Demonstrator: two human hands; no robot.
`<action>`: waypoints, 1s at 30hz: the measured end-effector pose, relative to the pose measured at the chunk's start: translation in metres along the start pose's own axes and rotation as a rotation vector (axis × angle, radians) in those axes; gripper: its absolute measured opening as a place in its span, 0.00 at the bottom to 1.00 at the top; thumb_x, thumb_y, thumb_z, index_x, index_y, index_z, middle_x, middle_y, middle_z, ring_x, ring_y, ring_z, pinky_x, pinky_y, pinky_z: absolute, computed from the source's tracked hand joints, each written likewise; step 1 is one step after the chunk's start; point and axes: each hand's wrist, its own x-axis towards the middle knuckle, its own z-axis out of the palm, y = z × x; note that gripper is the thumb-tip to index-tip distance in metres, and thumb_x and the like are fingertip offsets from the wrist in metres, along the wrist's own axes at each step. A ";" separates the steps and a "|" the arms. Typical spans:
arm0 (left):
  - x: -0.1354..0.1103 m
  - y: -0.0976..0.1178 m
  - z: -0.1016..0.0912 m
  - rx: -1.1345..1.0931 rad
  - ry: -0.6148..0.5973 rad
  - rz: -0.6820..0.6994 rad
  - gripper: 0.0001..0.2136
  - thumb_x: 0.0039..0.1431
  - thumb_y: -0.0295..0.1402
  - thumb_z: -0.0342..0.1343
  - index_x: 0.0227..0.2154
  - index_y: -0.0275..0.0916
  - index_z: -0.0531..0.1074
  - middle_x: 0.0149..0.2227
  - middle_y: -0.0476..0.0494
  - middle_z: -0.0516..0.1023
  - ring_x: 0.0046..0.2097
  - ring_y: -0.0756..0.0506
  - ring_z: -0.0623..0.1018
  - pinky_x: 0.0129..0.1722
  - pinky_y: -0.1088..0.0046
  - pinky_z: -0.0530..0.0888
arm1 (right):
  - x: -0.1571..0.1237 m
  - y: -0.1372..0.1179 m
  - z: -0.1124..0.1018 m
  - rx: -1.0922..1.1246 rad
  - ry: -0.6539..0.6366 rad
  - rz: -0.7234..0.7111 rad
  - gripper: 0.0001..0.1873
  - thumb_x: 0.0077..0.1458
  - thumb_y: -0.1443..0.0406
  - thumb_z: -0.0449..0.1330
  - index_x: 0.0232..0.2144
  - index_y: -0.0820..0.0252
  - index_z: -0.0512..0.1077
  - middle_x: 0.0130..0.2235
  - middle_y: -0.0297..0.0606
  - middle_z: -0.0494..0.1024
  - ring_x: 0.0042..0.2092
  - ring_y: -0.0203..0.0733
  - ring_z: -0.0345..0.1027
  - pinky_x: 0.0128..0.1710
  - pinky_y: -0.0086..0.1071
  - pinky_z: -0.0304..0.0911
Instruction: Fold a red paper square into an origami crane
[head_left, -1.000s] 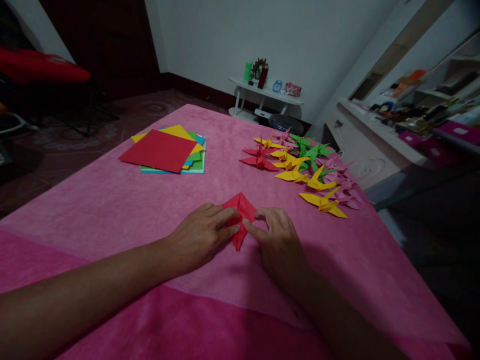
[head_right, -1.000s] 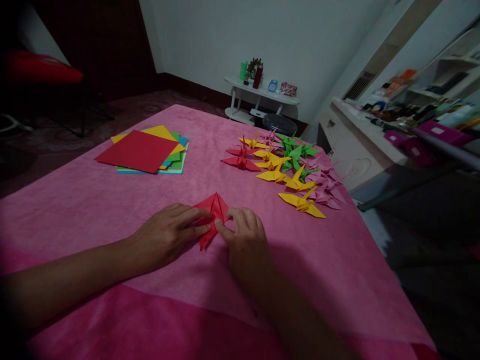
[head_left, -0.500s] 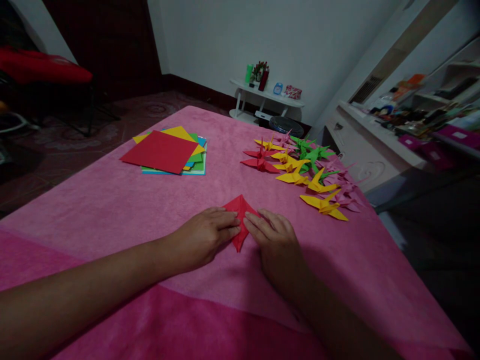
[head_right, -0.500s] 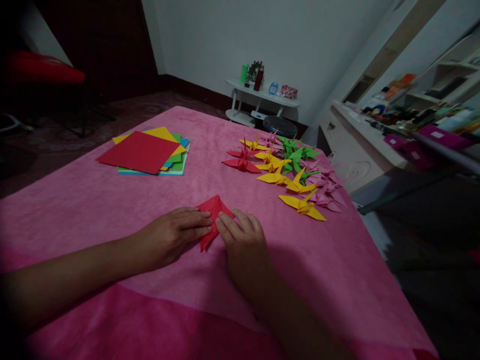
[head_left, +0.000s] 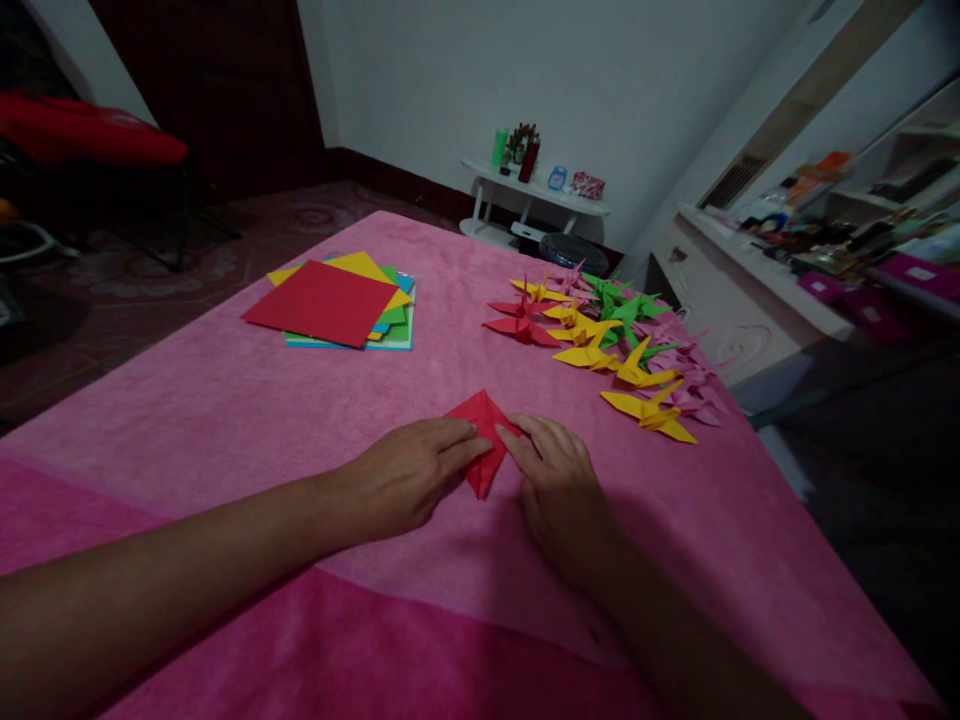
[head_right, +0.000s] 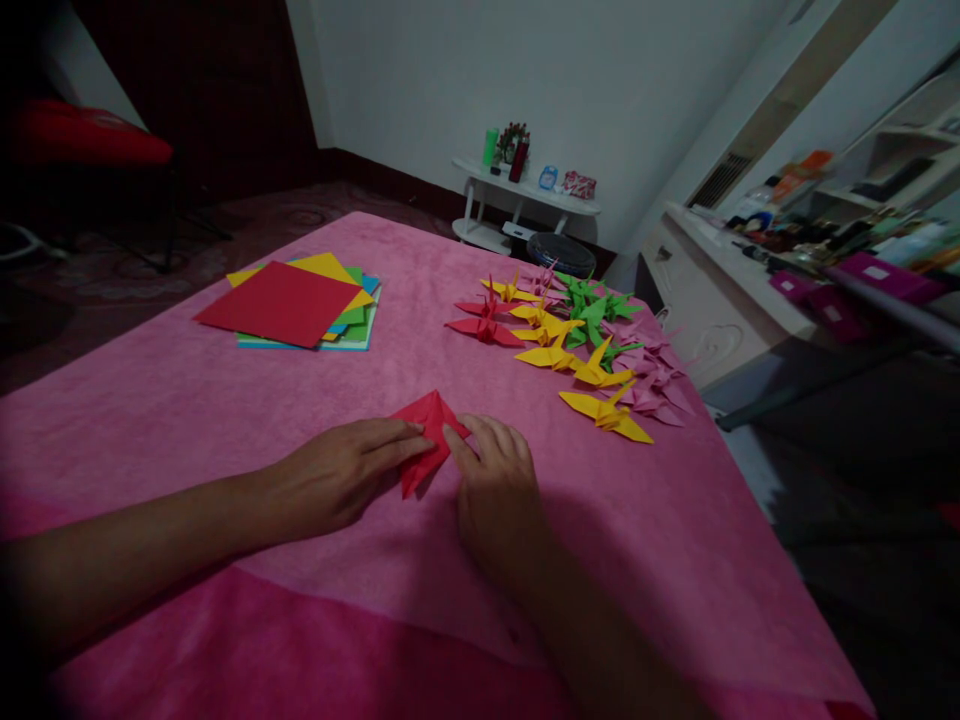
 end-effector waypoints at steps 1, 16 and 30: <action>0.001 0.000 0.000 -0.010 -0.015 -0.003 0.17 0.61 0.25 0.46 0.53 0.35 0.65 0.46 0.37 0.73 0.47 0.44 0.74 0.48 0.65 0.73 | 0.000 0.001 0.000 0.000 -0.003 -0.001 0.31 0.48 0.75 0.49 0.56 0.64 0.67 0.57 0.48 0.67 0.57 0.51 0.57 0.58 0.47 0.52; -0.001 -0.001 0.001 0.018 -0.080 -0.018 0.19 0.58 0.24 0.49 0.53 0.34 0.68 0.58 0.35 0.68 0.58 0.41 0.69 0.57 0.61 0.69 | 0.008 0.014 -0.001 0.068 -0.044 -0.017 0.26 0.59 0.69 0.47 0.60 0.59 0.63 0.59 0.45 0.63 0.59 0.48 0.54 0.59 0.46 0.52; -0.001 -0.001 0.000 -0.001 -0.049 0.002 0.21 0.55 0.23 0.49 0.54 0.35 0.67 0.57 0.36 0.69 0.58 0.41 0.68 0.57 0.60 0.69 | 0.012 0.009 -0.001 0.012 -0.055 0.001 0.25 0.61 0.67 0.48 0.60 0.55 0.62 0.59 0.45 0.63 0.58 0.49 0.54 0.58 0.47 0.51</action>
